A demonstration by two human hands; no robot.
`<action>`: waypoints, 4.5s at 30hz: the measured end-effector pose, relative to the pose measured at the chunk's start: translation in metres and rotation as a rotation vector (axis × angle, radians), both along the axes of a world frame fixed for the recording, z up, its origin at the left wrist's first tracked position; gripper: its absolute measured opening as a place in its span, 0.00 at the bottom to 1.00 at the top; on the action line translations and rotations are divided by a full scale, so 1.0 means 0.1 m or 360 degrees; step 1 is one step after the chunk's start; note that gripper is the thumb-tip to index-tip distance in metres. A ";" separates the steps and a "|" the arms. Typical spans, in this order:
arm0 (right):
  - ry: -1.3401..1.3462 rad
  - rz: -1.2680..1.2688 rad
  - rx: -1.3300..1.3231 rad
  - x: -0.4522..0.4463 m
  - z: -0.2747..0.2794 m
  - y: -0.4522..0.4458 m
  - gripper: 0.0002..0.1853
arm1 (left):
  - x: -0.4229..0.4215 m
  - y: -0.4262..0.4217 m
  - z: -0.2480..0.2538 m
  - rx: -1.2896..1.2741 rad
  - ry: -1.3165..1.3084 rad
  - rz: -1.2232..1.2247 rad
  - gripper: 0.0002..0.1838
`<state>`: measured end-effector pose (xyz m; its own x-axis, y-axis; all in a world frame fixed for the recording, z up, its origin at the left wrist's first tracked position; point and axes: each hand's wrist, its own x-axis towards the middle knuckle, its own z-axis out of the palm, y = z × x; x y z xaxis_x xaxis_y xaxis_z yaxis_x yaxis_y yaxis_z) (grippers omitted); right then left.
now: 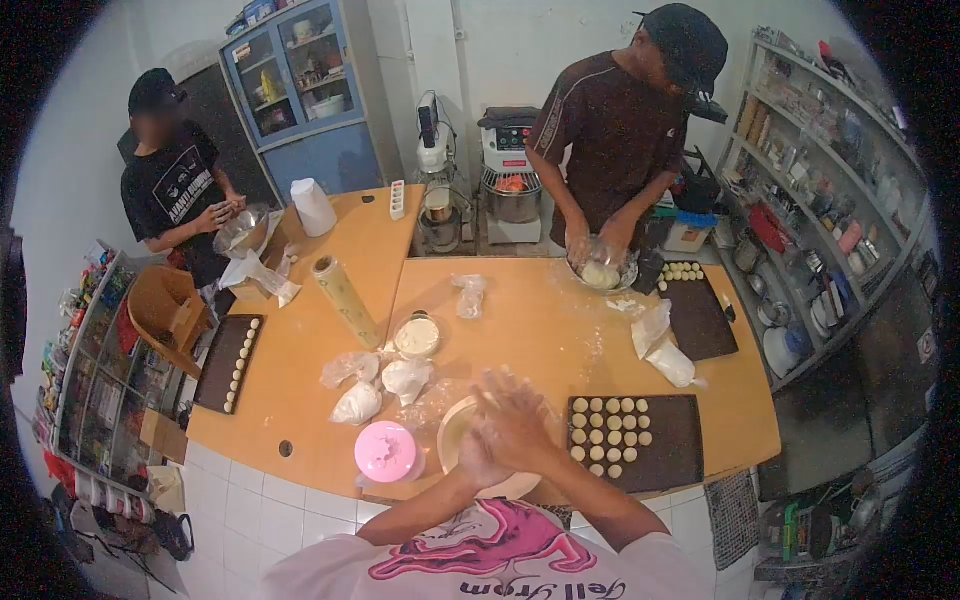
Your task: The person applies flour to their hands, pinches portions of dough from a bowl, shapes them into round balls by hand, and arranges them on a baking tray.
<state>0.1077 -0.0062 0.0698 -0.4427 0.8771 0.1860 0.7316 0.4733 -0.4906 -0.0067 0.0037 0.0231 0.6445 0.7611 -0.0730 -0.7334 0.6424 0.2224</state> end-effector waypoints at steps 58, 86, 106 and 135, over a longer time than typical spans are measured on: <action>-0.0021 -0.0374 0.0331 0.02 -0.18 0.05 0.22 | 0.05 -0.08 -0.45 -0.0030 0.0467 -0.0183 0.29; -0.0169 0.0301 -0.0053 -0.03 -0.11 -0.06 0.34 | 0.01 -0.05 -0.30 0.0060 -0.0248 -0.0245 0.40; 0.0039 0.0330 -0.0013 -0.19 -0.06 -0.12 0.29 | 0.04 -0.20 -0.11 0.0187 -0.0340 -0.0042 0.42; -0.0145 0.0167 0.0169 0.02 0.20 0.14 0.27 | 0.11 0.03 0.06 0.0051 0.0041 -0.0230 0.47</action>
<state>0.1100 0.0082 0.0903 -0.5501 0.8027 0.2302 0.7145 0.5952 -0.3677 0.0041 0.0068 0.0292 0.7459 0.6626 -0.0682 -0.6274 0.7333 0.2621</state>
